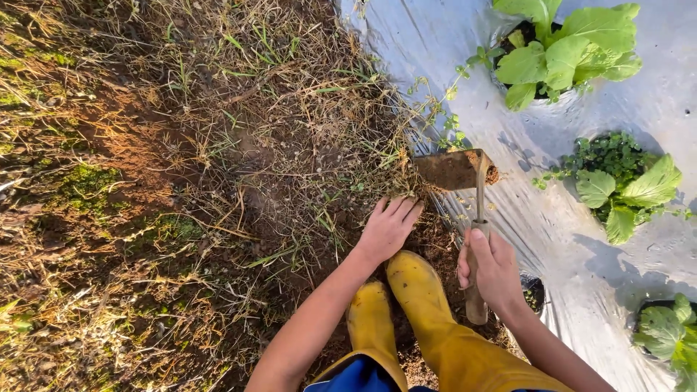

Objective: The person uses a hoe to loosen the soil and remove weeds along the edge of a garden bed covered with plastic mulch. The person repeatedly strikes the ground with the tool and pulls out the uprooted vegetation by hand.

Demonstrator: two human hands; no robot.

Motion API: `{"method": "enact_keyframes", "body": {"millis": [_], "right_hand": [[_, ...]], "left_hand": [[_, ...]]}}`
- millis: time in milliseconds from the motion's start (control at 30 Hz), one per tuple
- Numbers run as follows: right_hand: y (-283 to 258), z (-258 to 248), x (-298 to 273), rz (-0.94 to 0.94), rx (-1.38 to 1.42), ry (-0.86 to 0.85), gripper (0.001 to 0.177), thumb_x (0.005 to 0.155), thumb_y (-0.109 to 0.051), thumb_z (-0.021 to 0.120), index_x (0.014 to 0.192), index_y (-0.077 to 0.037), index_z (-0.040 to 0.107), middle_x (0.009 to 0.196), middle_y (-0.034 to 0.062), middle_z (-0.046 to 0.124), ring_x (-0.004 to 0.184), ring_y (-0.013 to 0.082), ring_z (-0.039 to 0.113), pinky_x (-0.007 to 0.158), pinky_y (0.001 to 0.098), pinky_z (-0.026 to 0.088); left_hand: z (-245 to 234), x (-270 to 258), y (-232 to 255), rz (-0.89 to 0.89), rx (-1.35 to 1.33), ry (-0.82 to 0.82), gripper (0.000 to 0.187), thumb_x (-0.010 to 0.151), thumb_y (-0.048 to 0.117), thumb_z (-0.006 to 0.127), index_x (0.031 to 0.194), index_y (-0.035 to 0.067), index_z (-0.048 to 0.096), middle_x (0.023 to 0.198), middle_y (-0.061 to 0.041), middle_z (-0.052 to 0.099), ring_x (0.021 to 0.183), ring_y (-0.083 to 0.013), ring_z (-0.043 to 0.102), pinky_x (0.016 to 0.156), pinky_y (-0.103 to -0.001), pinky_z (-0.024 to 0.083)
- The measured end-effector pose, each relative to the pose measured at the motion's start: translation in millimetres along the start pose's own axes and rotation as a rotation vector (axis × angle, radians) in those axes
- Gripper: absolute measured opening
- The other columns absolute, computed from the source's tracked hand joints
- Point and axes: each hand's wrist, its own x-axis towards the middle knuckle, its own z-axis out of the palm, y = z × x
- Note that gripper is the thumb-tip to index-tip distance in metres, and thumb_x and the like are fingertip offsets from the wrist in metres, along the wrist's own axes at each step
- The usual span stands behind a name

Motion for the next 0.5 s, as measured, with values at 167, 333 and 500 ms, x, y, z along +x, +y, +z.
{"method": "enact_keyframes", "body": {"millis": [167,333,500], "right_hand": [[10.3,3.4,-2.1,0.063,-0.030,-0.021,0.038,0.112,-0.022,0.033,0.089,-0.001,0.056,0.046,0.0106,0.057,0.034,0.0220,0.061,0.037,0.0340,0.054],[15.7,-0.4,-3.5,0.059,-0.034,0.003,0.037,0.113,-0.022,0.034,0.090,-0.002,0.055,0.048,0.0126,0.058,0.037,0.0228,0.063,0.038,0.0352,0.055],[11.7,-1.2,-5.2,0.027,-0.101,0.013,0.042,0.113,-0.024,0.036,0.084,-0.002,0.057,0.046,0.0123,0.061,0.038,0.0221,0.065,0.041,0.0330,0.054]], "left_hand": [[37.3,-6.2,-19.2,0.065,-0.065,-0.008,0.023,0.095,0.028,0.067,0.113,0.013,0.064,0.107,-0.006,0.056,0.109,-0.0238,0.056,0.092,-0.038,0.046],[44.0,-3.0,-25.2,0.091,-0.105,0.077,0.013,0.096,0.023,0.067,0.101,0.011,0.065,0.098,-0.006,0.057,0.105,-0.0246,0.058,0.086,-0.034,0.048],[23.2,6.9,-22.1,0.119,-0.108,0.065,0.005,0.100,0.009,0.063,0.097,0.006,0.065,0.093,-0.007,0.054,0.095,-0.0235,0.057,0.080,-0.031,0.051]]}}
